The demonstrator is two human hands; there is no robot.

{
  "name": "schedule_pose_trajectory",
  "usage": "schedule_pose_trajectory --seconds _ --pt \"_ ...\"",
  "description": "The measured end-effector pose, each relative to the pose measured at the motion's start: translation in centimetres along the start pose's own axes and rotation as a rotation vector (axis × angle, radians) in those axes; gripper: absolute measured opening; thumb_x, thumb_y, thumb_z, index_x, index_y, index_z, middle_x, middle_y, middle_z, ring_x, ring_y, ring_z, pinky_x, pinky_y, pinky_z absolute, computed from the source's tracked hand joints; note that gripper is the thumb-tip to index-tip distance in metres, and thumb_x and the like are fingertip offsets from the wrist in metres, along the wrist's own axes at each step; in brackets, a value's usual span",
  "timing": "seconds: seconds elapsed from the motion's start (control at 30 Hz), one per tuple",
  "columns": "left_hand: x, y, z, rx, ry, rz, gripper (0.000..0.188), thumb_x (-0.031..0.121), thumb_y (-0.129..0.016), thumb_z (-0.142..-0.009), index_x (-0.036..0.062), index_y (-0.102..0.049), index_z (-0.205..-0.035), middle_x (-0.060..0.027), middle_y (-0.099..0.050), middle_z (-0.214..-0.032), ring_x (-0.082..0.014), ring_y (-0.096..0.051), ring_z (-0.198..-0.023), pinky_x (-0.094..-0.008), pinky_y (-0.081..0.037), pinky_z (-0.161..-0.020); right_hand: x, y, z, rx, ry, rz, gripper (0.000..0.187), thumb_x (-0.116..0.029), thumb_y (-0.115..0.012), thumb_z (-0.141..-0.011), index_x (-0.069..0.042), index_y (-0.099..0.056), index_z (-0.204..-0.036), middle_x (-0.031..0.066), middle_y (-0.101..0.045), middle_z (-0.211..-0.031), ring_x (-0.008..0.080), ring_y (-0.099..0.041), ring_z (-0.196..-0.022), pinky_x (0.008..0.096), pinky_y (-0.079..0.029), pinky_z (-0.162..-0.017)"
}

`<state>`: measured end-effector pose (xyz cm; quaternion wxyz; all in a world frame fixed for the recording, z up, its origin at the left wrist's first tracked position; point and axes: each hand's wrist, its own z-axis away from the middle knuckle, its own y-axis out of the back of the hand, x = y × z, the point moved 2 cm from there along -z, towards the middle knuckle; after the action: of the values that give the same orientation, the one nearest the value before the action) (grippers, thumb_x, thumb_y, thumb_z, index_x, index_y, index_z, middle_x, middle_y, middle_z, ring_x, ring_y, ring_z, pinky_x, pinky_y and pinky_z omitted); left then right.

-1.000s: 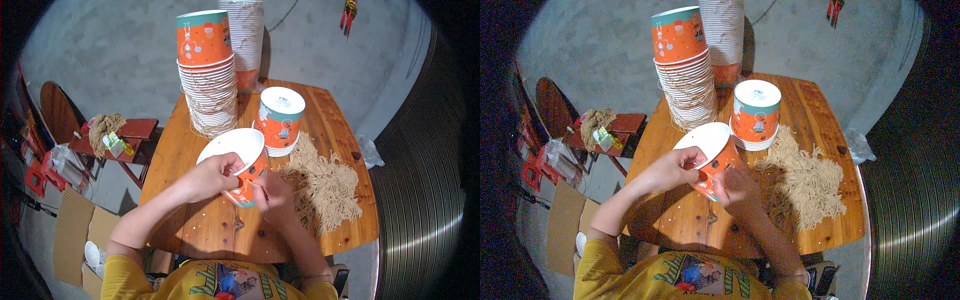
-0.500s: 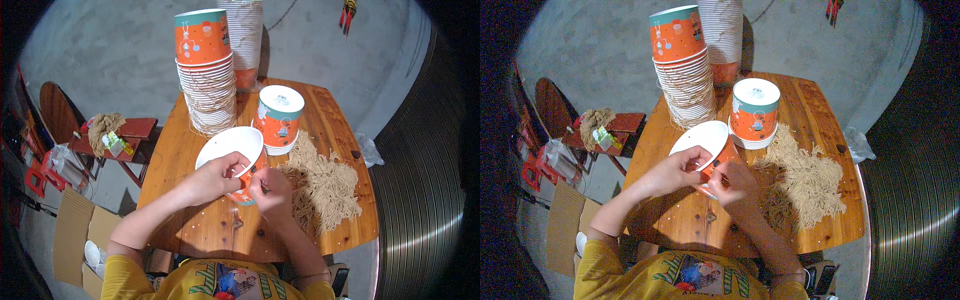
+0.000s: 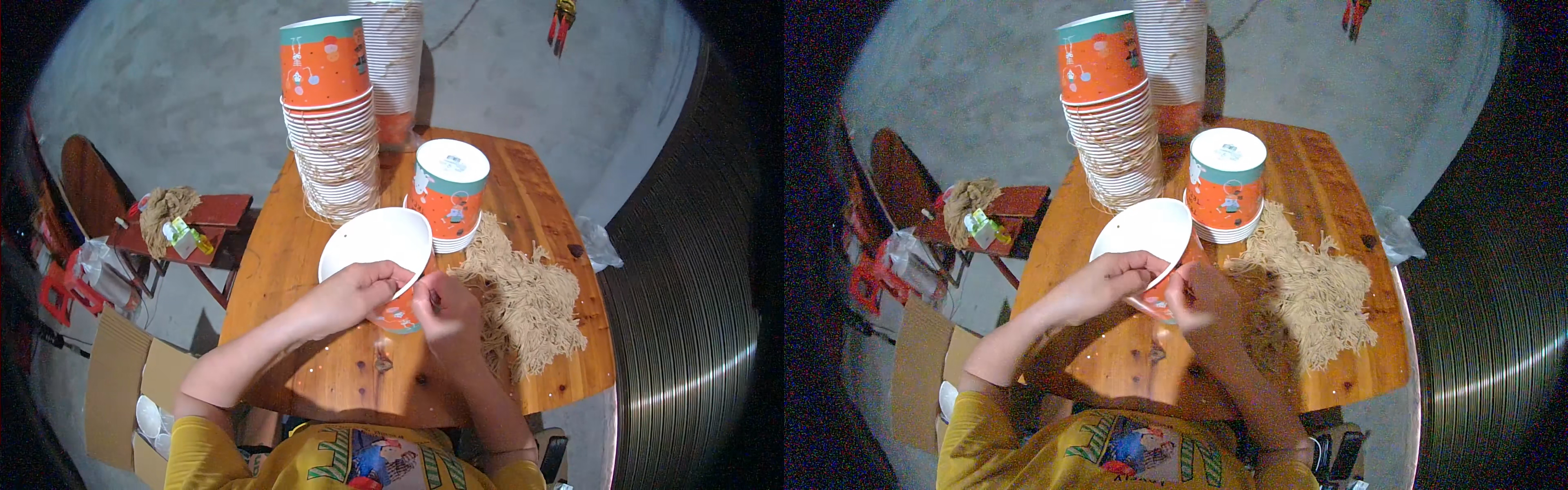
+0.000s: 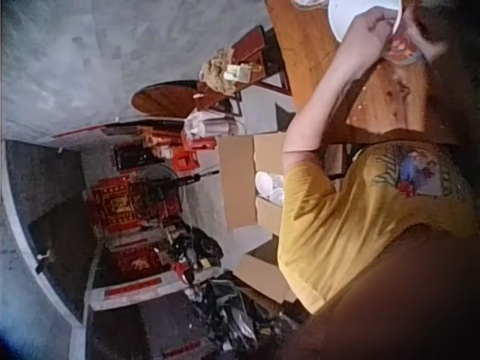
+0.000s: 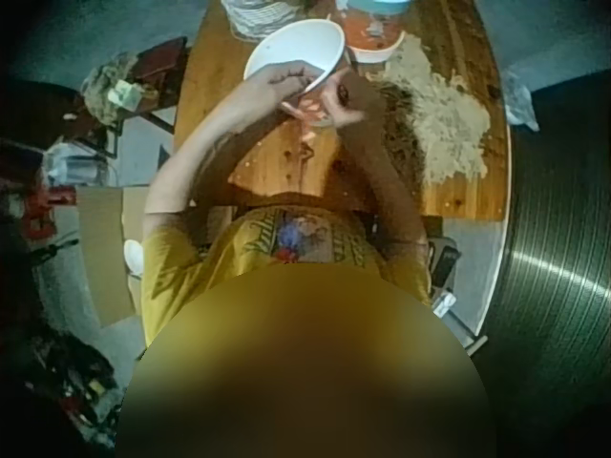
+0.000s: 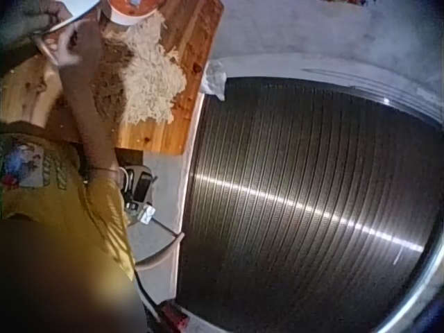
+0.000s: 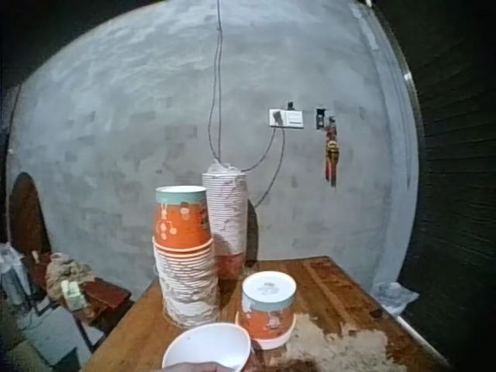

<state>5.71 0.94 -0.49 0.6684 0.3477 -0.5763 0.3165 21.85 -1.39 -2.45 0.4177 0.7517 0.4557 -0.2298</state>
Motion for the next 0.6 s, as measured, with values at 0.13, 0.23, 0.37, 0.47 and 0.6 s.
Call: schedule_pose_trajectory --seconds 0.13,0.23,0.37,0.47,0.6 --pt "-0.1 -0.3 -1.2 -0.04 -0.002 -0.044 0.018 0.013 -0.049 -0.097 -0.0013 -0.057 -0.106 -0.0014 -0.06 -0.091 -0.0075 -0.053 -0.085 -0.0218 -0.045 -0.078 0.9 0.2 0.5 -0.006 -0.034 0.028 0.006 -0.008 -0.056 -0.085 -0.003 -0.055 -0.081 0.013 -0.054 -0.068 0.0257 -0.056 -0.059 0.0366 -0.044 -0.055" --pt "-1.5 -0.9 -2.5 -0.032 0.033 0.02 0.015 0.013 -0.051 -0.095 -0.0009 -0.056 -0.099 -0.0016 -0.059 -0.089 -0.0078 -0.052 -0.084 -0.0235 -0.044 -0.077 2.9 -0.1 1.3 -0.089 -0.125 -0.054 0.01 -0.009 -0.052 -0.09 -0.004 -0.053 -0.081 0.0037 -0.056 -0.066 0.0104 -0.052 -0.056 0.0268 -0.042 -0.053" --pt "-3.2 -1.5 -3.5 0.011 -0.082 -0.368 0.016 0.02 -0.048 -0.098 0.0056 -0.052 -0.092 0.0006 -0.056 -0.083 -0.0072 -0.049 -0.078 -0.0243 -0.042 -0.07 3.3 0.4 1.5 -0.17 -0.345 -0.145 0.013 -0.014 -0.049 -0.093 -0.004 -0.051 -0.084 0.0031 -0.057 -0.068 0.0102 -0.052 -0.056 0.026 -0.043 -0.054" --pt "-1.7 -1.8 -3.4 0.039 -0.028 -0.55 0.018 0.02 -0.045 -0.098 0.0048 -0.051 -0.093 -0.0017 -0.056 -0.081 -0.0089 -0.052 -0.078 -0.0247 -0.043 -0.072 4.0 0.6 1.8 -0.305 -0.54 -0.171 0.015 -0.018 -0.048 -0.094 -0.004 -0.052 -0.089 0.0034 -0.057 -0.069 0.0096 -0.053 -0.058 0.0256 -0.043 -0.055" --pt "-3.3 0.1 -3.7 0.088 0.061 -0.076 0.016 0.017 -0.044 -0.097 0.0026 -0.047 -0.092 -0.0068 -0.058 -0.079 -0.0121 -0.055 -0.076 -0.0274 -0.045 -0.072 4.2 0.9 1.0 -0.1 -0.26 -0.063 0.014 -0.02 -0.051 -0.093 -0.006 -0.054 -0.094 0.0019 -0.056 -0.067 0.008 -0.051 -0.058 0.0245 -0.042 -0.056"
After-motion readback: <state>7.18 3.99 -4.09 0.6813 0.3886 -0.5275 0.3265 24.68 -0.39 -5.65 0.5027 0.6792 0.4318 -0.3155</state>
